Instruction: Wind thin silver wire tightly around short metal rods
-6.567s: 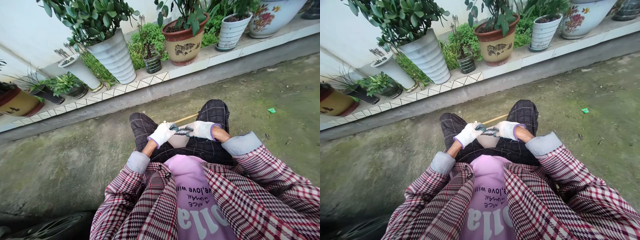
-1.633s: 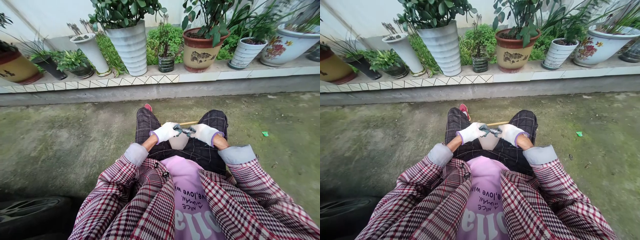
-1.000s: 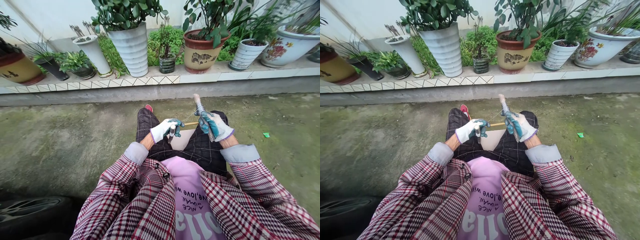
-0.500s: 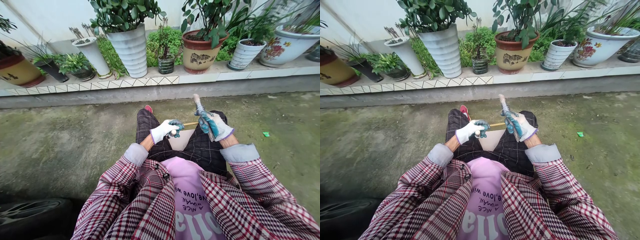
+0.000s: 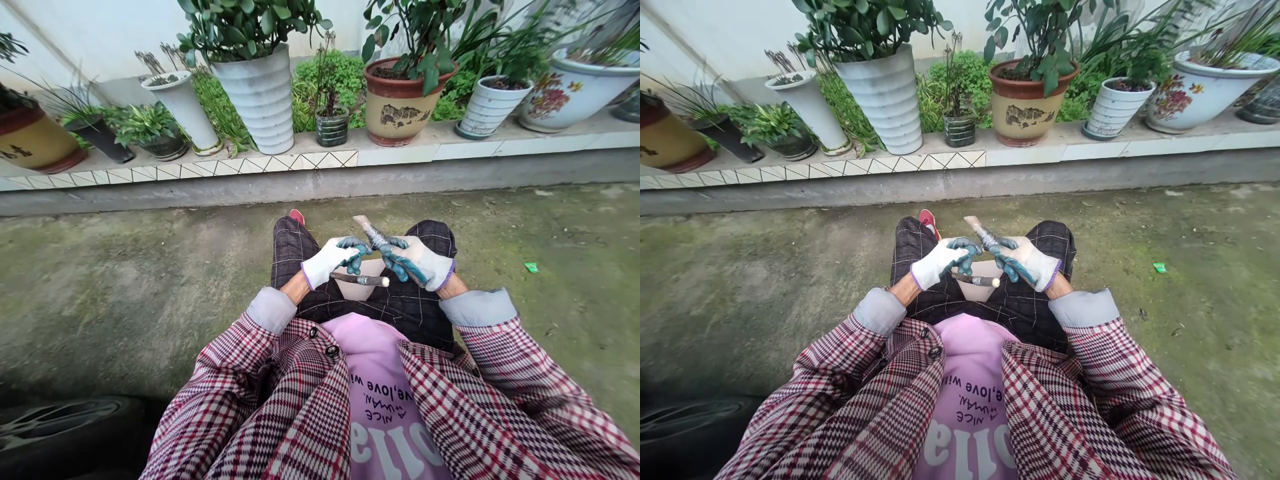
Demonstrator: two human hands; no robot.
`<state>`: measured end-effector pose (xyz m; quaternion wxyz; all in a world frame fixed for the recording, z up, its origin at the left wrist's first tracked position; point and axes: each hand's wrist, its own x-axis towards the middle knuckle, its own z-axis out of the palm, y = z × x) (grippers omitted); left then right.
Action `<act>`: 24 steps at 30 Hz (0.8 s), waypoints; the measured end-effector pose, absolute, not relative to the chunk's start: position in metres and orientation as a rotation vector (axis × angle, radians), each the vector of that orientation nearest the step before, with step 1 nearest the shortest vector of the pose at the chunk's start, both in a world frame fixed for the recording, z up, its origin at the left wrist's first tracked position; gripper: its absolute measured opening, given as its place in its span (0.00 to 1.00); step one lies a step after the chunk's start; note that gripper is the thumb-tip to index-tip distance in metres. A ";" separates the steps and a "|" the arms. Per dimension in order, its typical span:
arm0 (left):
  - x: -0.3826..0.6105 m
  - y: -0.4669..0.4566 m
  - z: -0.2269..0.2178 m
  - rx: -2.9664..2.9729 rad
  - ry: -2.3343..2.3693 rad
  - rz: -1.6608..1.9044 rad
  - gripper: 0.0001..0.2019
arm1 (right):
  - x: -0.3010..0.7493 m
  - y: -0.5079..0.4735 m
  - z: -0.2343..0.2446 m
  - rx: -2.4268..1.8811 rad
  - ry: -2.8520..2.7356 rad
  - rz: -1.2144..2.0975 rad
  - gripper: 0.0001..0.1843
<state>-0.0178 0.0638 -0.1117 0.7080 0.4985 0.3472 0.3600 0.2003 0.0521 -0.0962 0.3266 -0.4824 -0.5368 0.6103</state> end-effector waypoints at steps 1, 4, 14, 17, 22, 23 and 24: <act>-0.018 0.064 -0.111 1.112 0.769 0.810 0.14 | 0.200 0.052 -0.095 -1.272 -1.407 1.598 0.20; -0.020 0.063 -0.110 1.144 0.767 0.832 0.15 | 0.199 0.053 -0.094 -1.286 -1.411 1.591 0.21; -0.019 0.068 -0.117 1.265 0.895 0.754 0.09 | 0.201 0.051 -0.093 -1.205 -1.418 1.667 0.20; -0.018 0.071 -0.118 1.333 1.010 0.753 0.06 | 0.203 0.051 -0.092 -1.162 -1.431 1.762 0.21; -0.022 0.075 -0.121 1.508 1.011 0.763 0.03 | 0.210 0.052 -0.090 -1.185 -1.659 1.963 0.17; -0.023 0.075 -0.122 1.551 0.966 0.735 0.04 | 0.211 0.051 -0.091 -1.193 -1.722 1.985 0.17; -0.024 0.075 -0.123 1.588 0.933 0.700 0.05 | 0.213 0.051 -0.093 -1.207 -1.741 1.964 0.16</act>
